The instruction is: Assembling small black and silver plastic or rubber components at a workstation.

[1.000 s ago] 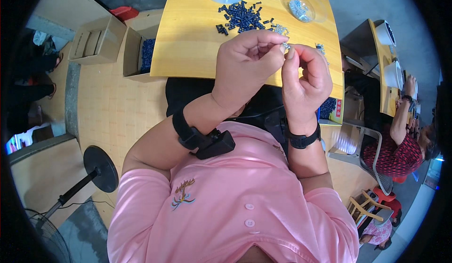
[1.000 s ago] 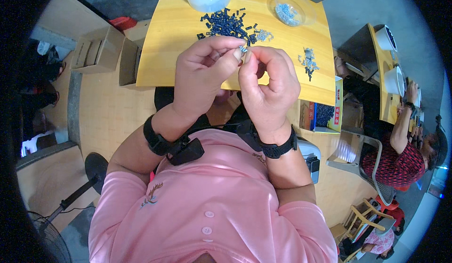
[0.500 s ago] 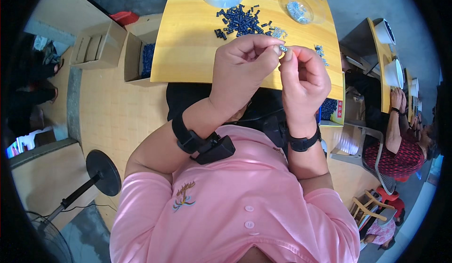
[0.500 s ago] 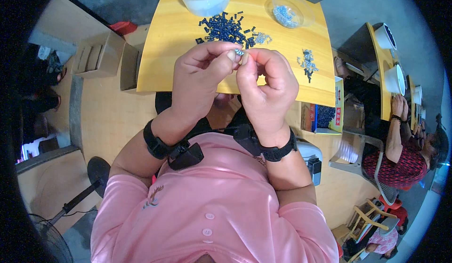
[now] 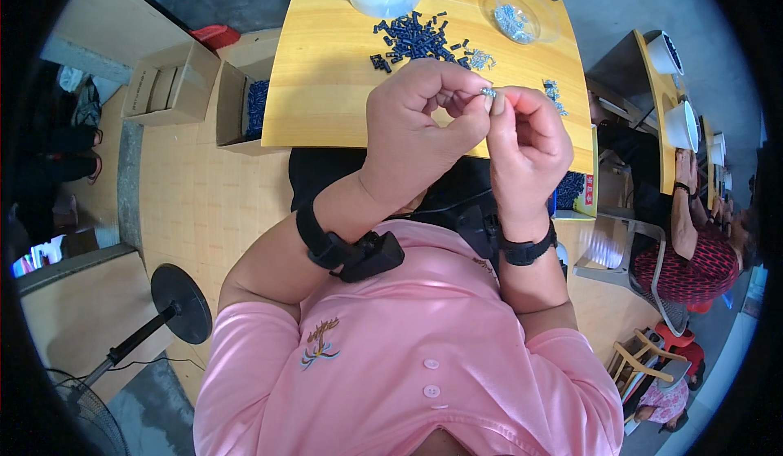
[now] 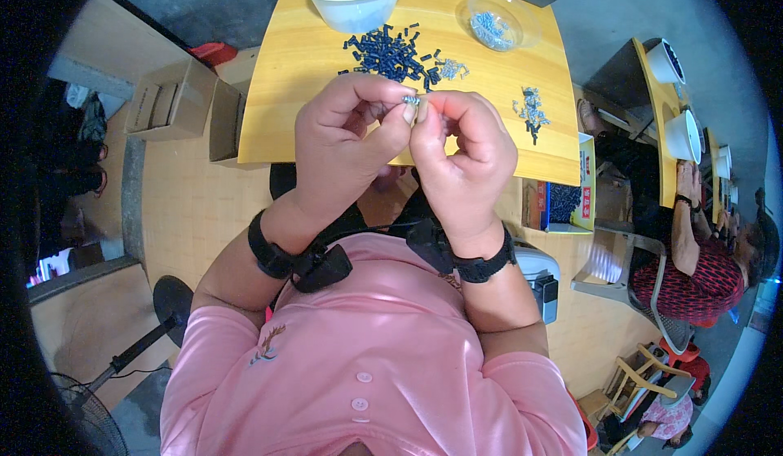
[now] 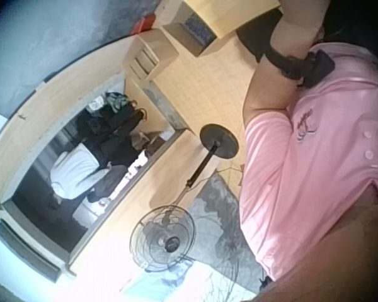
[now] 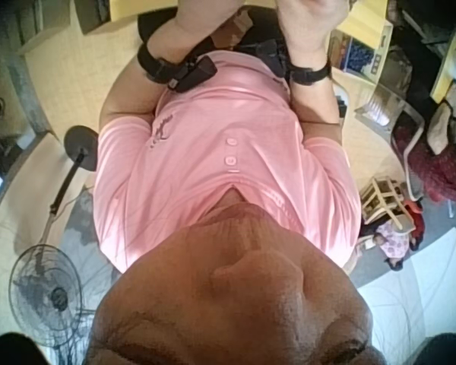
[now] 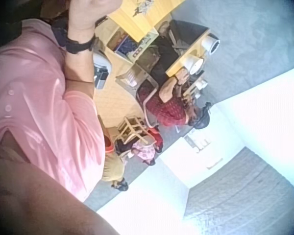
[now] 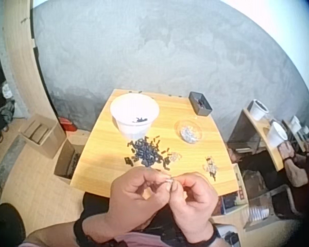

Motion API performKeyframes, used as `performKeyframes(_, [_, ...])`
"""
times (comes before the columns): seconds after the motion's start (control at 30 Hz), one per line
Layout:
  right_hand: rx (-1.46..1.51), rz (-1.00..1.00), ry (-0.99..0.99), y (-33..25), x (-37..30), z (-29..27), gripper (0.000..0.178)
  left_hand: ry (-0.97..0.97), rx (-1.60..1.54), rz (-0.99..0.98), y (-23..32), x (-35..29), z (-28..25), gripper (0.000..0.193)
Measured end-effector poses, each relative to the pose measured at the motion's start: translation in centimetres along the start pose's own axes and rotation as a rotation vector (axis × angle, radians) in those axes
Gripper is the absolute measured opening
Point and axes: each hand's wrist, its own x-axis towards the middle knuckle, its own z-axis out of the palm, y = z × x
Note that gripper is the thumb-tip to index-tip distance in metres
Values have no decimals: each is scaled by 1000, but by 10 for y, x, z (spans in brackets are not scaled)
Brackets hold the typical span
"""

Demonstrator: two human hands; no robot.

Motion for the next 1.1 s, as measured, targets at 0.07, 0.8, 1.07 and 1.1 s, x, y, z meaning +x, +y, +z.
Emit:
performKeyframes(0.07, [67,77,11,-4,-1,1,6,-32,154,93,2,4,-4,14])
performKeyframes(0.8, [123,207,-130,-22,3,-5,5,-123,541,573,5,20,-17,15])
performKeyframes(1.07, [636,607,-189,-11,6,-12,6,-189,399,361,2,16,-15,14])
performKeyframes(1.1, [658,594,-183,-10,6,-12,6,-189,334,282,0,13,-14,13])
